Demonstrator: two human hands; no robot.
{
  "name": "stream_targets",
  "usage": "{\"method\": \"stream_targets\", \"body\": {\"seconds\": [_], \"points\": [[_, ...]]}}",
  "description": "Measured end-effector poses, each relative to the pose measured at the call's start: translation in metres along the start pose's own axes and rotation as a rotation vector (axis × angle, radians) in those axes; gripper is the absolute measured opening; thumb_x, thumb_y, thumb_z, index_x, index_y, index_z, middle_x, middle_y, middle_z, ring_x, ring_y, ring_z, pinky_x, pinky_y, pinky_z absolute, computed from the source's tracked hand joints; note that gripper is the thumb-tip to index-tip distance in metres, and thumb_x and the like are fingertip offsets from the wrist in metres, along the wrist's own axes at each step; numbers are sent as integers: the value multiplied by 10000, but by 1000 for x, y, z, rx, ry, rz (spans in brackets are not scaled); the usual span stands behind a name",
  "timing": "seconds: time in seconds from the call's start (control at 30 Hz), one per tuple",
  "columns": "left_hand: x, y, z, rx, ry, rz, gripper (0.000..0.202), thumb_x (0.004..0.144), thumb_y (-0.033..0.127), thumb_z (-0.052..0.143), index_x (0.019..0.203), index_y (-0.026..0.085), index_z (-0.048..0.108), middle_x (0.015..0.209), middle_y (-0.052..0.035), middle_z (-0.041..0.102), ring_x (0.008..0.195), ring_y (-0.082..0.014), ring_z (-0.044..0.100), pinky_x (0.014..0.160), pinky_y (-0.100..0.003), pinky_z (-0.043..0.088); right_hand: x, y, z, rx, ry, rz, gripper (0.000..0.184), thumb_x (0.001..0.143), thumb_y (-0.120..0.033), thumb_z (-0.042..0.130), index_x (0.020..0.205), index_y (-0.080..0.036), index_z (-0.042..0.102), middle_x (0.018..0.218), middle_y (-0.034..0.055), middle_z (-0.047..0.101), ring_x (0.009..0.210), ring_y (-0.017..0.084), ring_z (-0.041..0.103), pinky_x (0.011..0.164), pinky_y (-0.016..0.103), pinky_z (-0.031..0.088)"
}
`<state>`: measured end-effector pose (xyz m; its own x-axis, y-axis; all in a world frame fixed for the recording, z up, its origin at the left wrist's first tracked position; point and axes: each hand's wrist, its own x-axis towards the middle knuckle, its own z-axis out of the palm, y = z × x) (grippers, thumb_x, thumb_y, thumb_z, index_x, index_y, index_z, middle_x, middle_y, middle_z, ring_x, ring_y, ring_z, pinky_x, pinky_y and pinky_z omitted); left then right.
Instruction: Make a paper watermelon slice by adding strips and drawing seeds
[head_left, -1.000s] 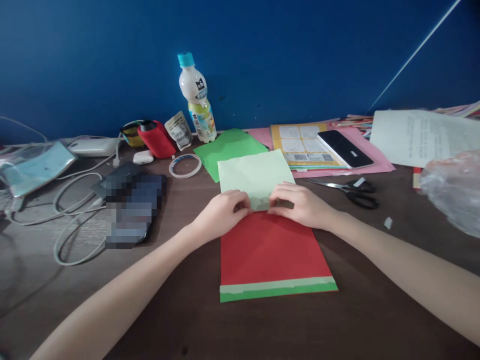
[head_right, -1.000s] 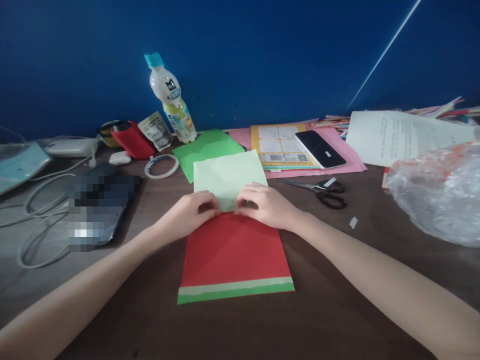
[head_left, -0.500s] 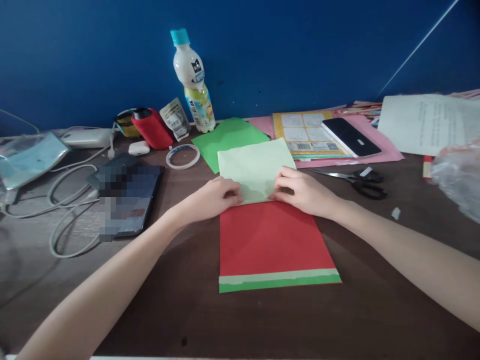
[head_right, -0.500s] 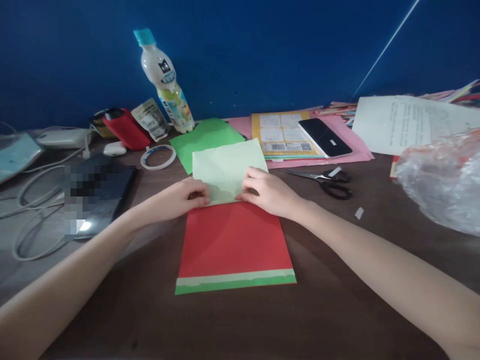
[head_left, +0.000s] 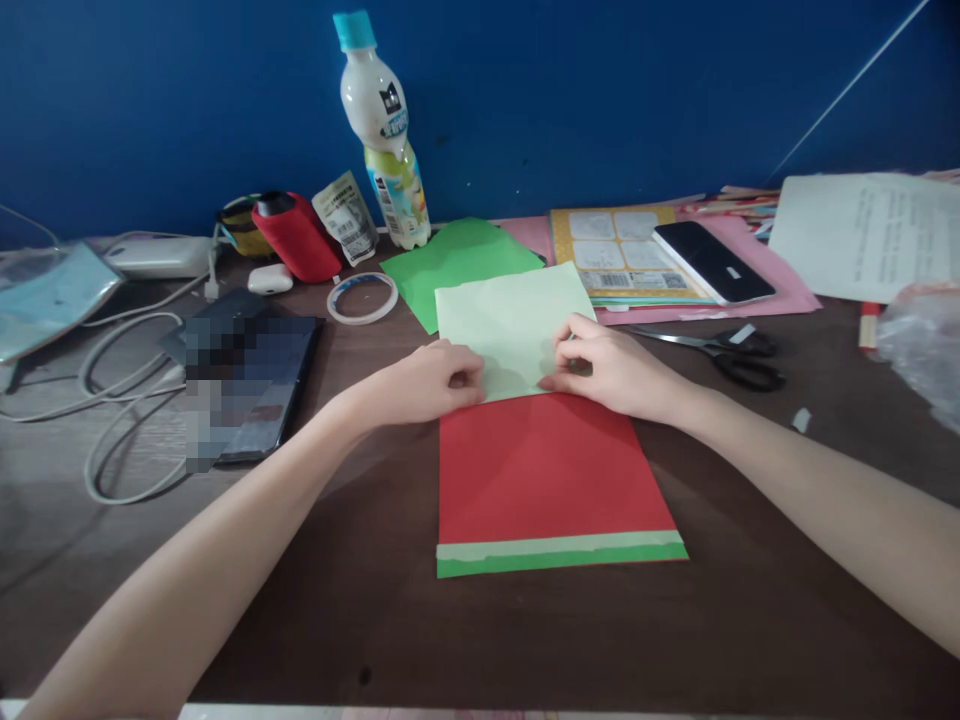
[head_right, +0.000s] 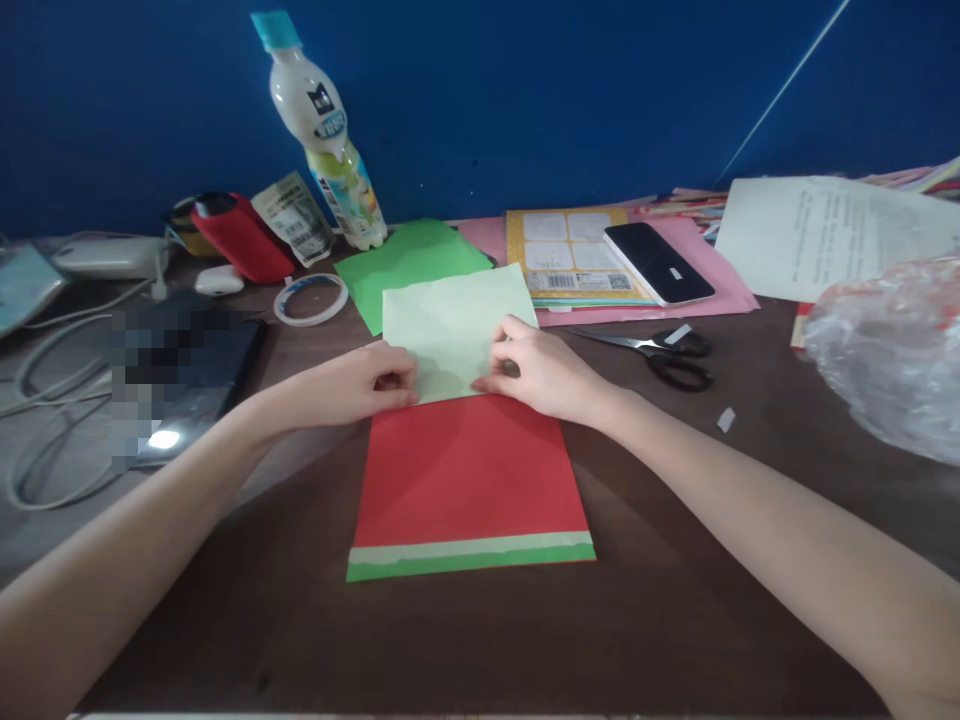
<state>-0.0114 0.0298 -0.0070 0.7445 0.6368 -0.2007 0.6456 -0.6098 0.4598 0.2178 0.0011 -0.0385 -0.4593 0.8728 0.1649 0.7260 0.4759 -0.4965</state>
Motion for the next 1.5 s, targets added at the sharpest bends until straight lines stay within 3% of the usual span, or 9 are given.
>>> {"method": "stream_targets", "body": {"seconds": [0.83, 1.0, 1.5], "points": [[0, 5, -2, 23, -21, -104, 217, 724, 290, 491, 570, 181, 383, 572, 14, 451, 648, -147, 436, 580, -250, 306, 0, -1, 0, 76, 23, -2, 310, 730, -403, 590, 569, -165, 472, 801, 13, 471, 591, 96, 446, 583, 259, 360], [-2, 7, -6, 131, -29, -188, 261, 718, 361, 493, 558, 177, 401, 601, 8, 454, 587, -137, 429, 588, -267, 300, 0, 0, 0, 70, 24, -8, 288, 723, -375, 607, 574, -164, 481, 811, 8, 462, 606, 94, 447, 597, 254, 362], [-6, 5, -11, 302, -86, -266, 355, 729, 496, 462, 556, 186, 453, 592, -17, 496, 577, -173, 468, 589, -286, 289, -2, 1, 1, 67, 28, -19, 280, 727, -364, 606, 570, -165, 485, 808, 11, 456, 614, 101, 469, 612, 260, 373]]}}
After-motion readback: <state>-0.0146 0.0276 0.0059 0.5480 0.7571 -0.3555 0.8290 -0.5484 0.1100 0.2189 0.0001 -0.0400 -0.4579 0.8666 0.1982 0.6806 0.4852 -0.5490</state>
